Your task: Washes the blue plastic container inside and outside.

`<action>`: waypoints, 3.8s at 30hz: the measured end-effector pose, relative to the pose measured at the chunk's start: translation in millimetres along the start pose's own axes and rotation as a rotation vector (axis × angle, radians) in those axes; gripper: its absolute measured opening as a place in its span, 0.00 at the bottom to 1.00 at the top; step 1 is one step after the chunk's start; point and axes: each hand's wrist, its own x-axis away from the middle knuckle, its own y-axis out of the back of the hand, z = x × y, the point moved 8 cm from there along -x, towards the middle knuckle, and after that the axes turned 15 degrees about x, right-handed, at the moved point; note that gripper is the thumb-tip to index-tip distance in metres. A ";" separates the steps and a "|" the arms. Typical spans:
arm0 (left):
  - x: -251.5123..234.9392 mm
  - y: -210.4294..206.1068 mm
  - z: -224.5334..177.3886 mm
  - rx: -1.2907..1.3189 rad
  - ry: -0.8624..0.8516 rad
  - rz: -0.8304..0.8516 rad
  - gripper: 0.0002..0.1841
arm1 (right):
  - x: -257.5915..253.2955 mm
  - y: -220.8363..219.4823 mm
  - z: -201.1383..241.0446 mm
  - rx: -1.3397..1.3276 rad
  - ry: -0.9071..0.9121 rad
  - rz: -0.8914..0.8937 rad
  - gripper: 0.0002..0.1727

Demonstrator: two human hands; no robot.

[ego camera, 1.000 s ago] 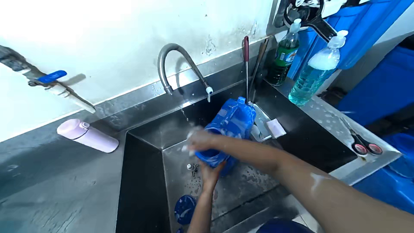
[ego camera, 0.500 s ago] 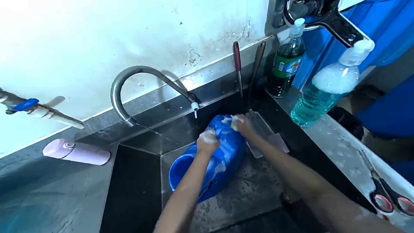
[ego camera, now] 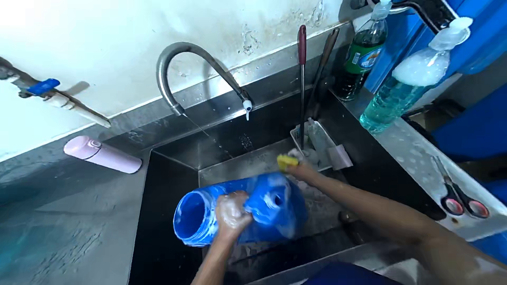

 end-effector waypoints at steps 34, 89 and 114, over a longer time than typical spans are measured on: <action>105.4 -30.5 224.2 0.739 0.606 0.108 0.36 | -48.6 3.4 -40.6 0.997 -0.288 -0.166 0.28; 109.8 -16.3 201.5 0.731 0.923 -0.148 0.28 | 6.5 -95.7 -11.2 0.799 0.006 -0.252 0.22; 128.5 36.1 264.7 0.480 1.005 -0.214 0.28 | 79.5 -36.3 -48.0 1.007 0.037 0.539 0.20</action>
